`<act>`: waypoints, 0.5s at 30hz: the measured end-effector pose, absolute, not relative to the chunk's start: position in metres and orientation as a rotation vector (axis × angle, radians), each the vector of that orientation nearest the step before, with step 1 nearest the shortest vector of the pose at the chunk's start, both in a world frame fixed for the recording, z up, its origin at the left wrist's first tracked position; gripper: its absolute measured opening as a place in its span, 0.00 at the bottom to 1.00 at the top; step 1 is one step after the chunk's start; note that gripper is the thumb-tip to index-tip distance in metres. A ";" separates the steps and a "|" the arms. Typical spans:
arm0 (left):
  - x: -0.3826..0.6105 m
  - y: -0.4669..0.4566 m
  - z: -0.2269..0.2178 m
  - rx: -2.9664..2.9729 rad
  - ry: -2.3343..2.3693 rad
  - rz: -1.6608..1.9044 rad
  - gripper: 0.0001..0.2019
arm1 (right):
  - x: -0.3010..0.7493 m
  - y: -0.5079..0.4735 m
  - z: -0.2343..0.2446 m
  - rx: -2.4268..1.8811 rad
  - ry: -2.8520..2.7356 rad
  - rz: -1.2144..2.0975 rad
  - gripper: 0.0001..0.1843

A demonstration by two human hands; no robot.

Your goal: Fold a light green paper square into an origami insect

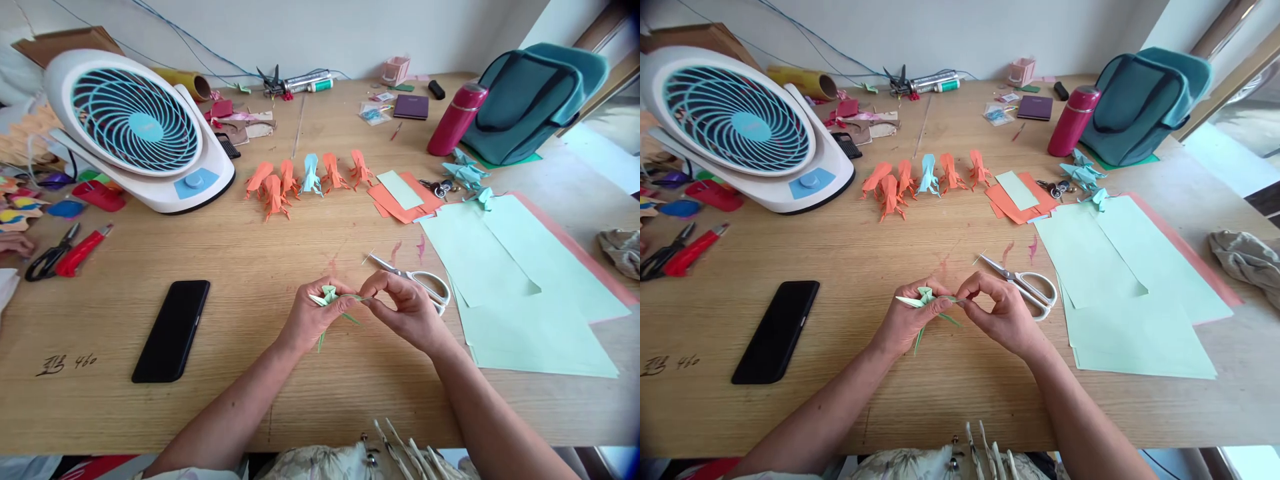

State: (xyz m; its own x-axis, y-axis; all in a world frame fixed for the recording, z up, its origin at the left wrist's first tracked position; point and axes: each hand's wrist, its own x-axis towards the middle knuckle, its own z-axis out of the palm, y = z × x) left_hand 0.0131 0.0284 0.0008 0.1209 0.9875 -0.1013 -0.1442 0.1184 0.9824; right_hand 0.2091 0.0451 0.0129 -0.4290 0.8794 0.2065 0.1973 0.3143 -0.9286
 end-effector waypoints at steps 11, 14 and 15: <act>0.003 0.027 0.004 1.095 1.084 1.030 0.12 | 0.202 0.048 0.006 -0.844 -1.964 0.923 0.10; 0.004 0.026 0.005 1.085 1.098 1.010 0.13 | 0.202 0.049 0.005 -0.800 -1.969 0.888 0.11; 0.004 0.026 0.005 1.094 1.095 1.012 0.13 | 0.202 0.049 0.005 -0.784 -1.972 0.877 0.12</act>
